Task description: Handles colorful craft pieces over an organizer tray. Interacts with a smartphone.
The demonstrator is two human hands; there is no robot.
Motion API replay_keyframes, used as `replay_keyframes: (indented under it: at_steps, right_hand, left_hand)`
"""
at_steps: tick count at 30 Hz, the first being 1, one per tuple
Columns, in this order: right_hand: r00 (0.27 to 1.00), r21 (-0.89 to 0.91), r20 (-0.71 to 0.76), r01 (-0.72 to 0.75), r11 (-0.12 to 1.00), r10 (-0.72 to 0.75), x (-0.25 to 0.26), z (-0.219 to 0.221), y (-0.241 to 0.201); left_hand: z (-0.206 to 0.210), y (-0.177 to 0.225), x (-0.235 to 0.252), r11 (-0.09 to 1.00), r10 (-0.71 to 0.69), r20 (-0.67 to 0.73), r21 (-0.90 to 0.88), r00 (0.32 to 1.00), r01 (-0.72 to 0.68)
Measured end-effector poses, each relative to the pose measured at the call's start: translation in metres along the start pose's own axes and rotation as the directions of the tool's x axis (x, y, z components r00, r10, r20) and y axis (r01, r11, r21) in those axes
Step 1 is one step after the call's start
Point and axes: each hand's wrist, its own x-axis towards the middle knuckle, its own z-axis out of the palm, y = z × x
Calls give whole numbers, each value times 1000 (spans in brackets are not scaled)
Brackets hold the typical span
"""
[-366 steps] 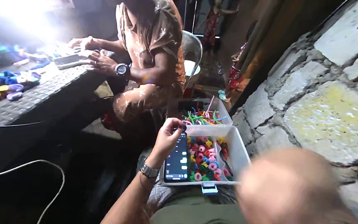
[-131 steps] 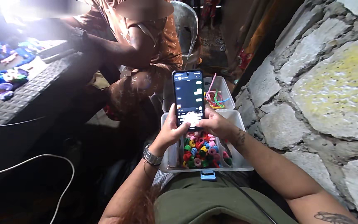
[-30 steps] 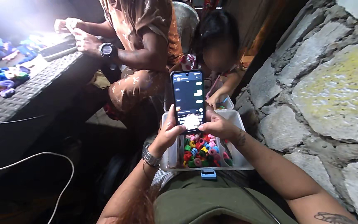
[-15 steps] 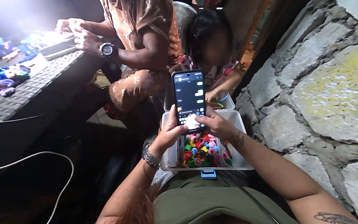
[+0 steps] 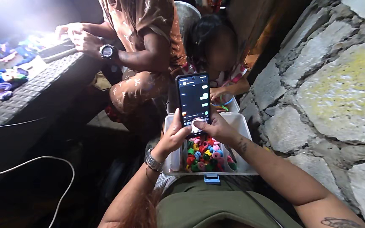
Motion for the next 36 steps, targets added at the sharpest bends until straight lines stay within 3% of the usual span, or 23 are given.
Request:
replay_keyframes:
  at_steps: [5, 10, 25, 30, 36]
  right_hand:
    - [991, -28, 125, -51, 998, 54, -1, -6, -5]
    - [979, 174, 199, -79, 982, 44, 0, -11, 3]
    - [984, 229, 173, -80, 970, 40, 1, -12, 7]
    - [993, 264, 87, -100, 959, 80, 3, -8, 6]
    - [976, 295, 101, -216, 931, 194, 2, -5, 4]
  left_hand:
    - [-2, -3, 0, 997, -9, -61, -73, 998, 4]
    - [-2, -3, 0, 993, -22, -61, -118, 998, 15]
    - [-3, -5, -1, 992, 9, -28, -123, 1000, -13]
    - [-4, -7, 0, 993, 25, -15, -115, 1000, -26]
    - [1, -3, 3, 992, -125, -247, -13, 961, 126]
